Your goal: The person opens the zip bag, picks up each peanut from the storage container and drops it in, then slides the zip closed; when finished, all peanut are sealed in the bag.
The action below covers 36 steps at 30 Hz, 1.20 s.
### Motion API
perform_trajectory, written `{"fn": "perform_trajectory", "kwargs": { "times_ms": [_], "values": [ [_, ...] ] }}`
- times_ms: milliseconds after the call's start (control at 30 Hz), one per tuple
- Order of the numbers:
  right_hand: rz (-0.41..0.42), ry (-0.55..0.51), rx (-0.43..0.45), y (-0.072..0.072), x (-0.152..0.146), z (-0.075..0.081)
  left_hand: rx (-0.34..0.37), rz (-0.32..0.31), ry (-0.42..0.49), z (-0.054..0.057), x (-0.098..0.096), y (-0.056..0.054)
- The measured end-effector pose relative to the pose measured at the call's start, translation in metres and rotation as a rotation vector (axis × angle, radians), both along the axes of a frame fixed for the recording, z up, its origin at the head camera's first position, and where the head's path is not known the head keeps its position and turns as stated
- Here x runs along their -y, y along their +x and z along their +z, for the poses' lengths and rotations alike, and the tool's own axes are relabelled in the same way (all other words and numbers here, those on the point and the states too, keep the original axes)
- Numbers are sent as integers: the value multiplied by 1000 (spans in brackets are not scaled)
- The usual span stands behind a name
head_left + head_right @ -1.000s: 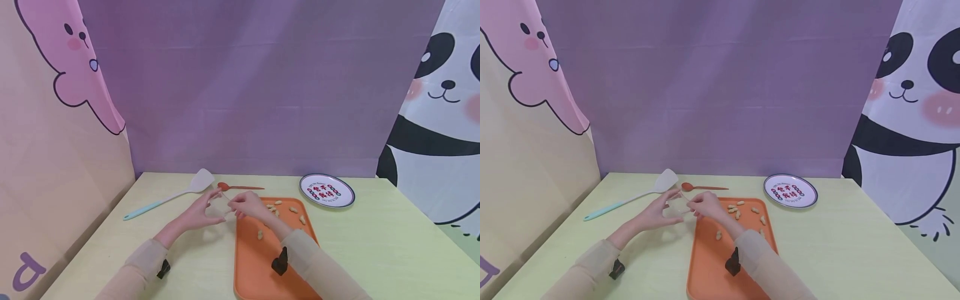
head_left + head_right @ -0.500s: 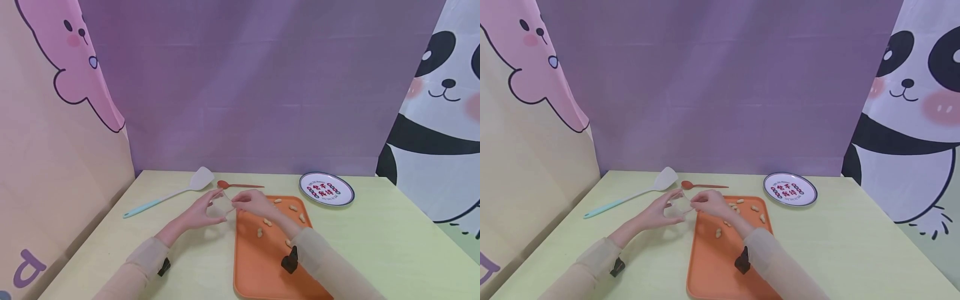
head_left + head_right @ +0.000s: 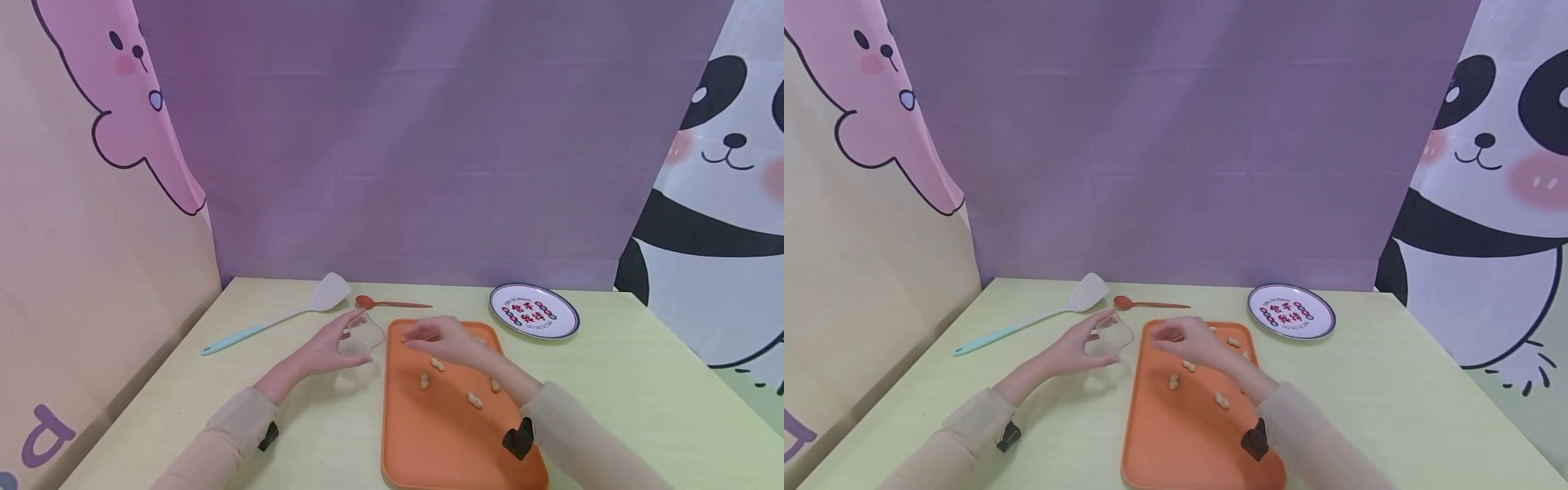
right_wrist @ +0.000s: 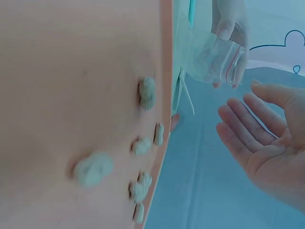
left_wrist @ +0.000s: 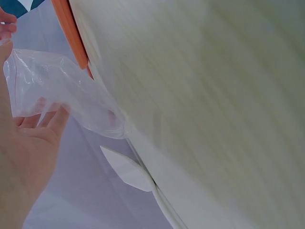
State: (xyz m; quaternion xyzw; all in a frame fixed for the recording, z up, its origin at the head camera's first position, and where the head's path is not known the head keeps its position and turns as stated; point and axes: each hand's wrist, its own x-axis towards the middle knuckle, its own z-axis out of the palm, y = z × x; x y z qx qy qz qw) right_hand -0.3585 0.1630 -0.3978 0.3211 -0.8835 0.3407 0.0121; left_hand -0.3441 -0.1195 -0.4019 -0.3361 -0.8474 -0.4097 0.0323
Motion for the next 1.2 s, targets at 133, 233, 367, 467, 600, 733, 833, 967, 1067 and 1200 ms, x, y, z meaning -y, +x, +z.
{"fn": "perform_trajectory", "kwargs": {
  "times_ms": [133, 233, 367, 467, 600, 733, 833, 967, 1067, 1200],
  "values": [
    [-35, 1, 32, 74, 6, 67, -42, 4, -29, -2, 0, -1],
    [-1, 1, -32, 88, -6, 73, -55, 0, -33, -3, -1, -1],
    [25, -28, -61, 82, -30, 54, -12, 1, -25, -2, -2, 1],
    [2, -20, -16, 81, -46, 41, 9, 5, -27, -1, -3, 2],
    [-56, 26, 33, 87, -61, 30, 9, 10, -36, -1, -3, 2],
    [-91, 52, 49, 91, -70, 21, 12, 6, -42, -1, -4, 2],
    [-103, 60, 72, 93, -73, 15, 16, 2, -51, -1, -4, 1],
    [-107, 71, 100, 95, -73, 10, 17, 0, -57, -1, -4, 3],
    [-103, 89, 104, 94, -73, 7, 14, 0, -60, 0, -5, 4],
    [-69, 103, 97, 93, -73, 7, 8, 4, -64, 1, -5, 5]
  ]
}}
